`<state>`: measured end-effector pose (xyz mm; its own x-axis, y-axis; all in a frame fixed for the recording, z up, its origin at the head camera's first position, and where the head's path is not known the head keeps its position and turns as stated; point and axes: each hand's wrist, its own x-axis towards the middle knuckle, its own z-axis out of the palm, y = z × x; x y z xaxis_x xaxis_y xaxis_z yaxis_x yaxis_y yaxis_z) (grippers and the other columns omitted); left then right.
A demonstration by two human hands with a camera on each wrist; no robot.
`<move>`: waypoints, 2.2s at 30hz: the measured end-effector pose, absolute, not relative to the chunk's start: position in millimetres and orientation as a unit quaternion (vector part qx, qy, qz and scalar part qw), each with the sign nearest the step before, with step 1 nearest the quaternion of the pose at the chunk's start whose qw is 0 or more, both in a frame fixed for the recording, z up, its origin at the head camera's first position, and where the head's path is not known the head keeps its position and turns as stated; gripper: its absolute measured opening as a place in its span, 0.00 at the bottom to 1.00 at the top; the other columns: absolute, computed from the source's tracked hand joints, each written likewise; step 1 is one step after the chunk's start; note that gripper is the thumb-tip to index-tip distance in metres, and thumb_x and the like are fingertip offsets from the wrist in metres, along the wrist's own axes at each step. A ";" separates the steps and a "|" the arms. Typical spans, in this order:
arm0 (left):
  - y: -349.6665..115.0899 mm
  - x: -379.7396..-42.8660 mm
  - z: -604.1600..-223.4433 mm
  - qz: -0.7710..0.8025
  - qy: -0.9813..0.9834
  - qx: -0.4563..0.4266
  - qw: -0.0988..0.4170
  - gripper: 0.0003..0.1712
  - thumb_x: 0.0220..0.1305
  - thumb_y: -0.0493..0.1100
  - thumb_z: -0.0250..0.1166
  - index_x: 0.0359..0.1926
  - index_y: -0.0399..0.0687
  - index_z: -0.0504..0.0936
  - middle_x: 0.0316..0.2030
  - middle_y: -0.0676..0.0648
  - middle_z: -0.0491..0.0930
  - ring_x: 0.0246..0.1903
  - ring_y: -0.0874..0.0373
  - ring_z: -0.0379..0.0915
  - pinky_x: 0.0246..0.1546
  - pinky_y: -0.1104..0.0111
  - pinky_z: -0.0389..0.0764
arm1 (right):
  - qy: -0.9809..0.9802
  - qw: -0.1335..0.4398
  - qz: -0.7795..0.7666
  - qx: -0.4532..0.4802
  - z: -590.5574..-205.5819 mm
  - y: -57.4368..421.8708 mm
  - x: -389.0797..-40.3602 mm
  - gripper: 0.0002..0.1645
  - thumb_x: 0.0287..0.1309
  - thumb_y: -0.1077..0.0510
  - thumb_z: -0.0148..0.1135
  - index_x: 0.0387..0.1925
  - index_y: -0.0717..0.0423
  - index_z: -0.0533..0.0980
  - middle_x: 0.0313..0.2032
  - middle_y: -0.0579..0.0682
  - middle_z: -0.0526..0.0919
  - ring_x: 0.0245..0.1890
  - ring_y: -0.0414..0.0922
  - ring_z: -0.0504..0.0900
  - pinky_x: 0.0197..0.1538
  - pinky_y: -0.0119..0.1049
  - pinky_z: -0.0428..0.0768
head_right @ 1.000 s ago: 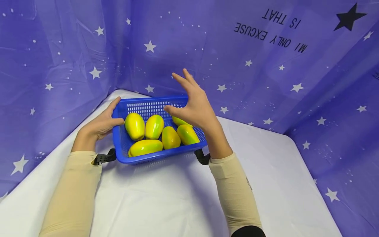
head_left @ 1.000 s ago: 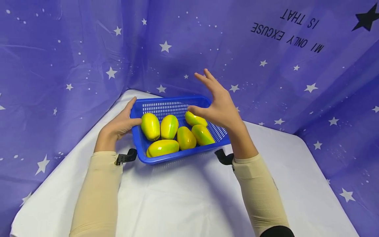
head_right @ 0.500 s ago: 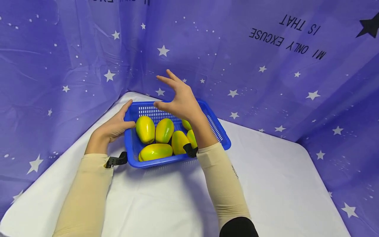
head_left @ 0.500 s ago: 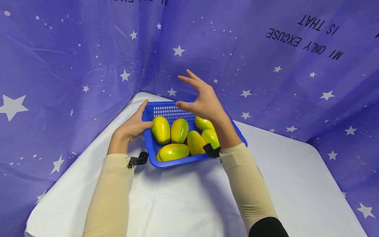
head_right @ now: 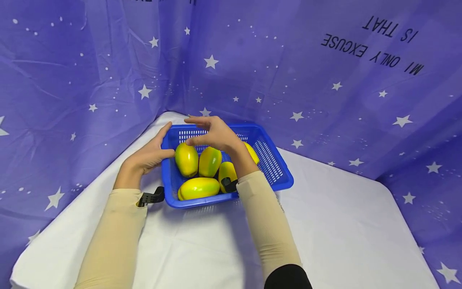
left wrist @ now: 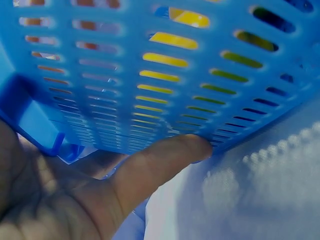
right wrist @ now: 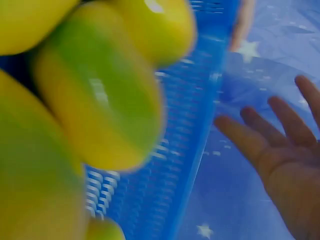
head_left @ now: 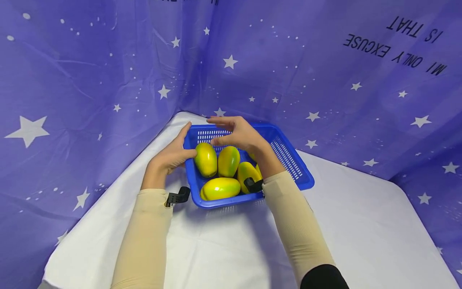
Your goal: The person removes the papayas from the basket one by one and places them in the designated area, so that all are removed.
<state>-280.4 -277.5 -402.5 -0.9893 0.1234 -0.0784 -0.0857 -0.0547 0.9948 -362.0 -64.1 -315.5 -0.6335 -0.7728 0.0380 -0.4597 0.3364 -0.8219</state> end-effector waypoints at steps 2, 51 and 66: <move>-276.1 -281.0 -402.3 0.726 0.683 0.015 0.075 0.61 0.56 0.30 0.56 0.75 0.79 0.30 0.74 0.41 0.41 0.57 0.35 0.66 0.41 0.42 0.79 | 0.800 0.216 -0.416 -0.375 -322.4 -65.0 -366.0 0.39 0.50 0.52 0.75 0.65 0.43 0.73 0.66 0.43 0.71 0.67 0.48 0.65 0.66 0.51 0.64; -279.8 -280.6 -403.5 0.719 0.690 0.009 0.077 0.62 0.56 0.30 0.58 0.74 0.81 0.30 0.75 0.43 0.35 0.54 0.35 0.71 0.41 0.45 0.80 | 0.806 0.292 -0.327 -0.399 -358.6 -79.0 -376.9 0.44 0.42 0.62 0.78 0.62 0.35 0.73 0.63 0.37 0.68 0.62 0.48 0.68 0.59 0.40 0.73; -275.0 -285.2 -401.8 0.722 0.688 0.014 0.071 0.62 0.54 0.28 0.56 0.75 0.76 0.29 0.73 0.39 0.41 0.53 0.31 0.70 0.41 0.45 0.80 | 0.740 0.205 -0.503 -0.396 -307.2 -49.7 -346.3 0.47 0.44 0.68 0.70 0.69 0.54 0.66 0.65 0.48 0.69 0.60 0.53 0.70 0.55 0.46 0.77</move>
<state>-285.2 -275.0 -401.8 -0.9895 0.1219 -0.0773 -0.0832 -0.0436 0.9956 -346.3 -49.7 -307.2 -0.6027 -0.7923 0.0950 -0.3797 0.1801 -0.9074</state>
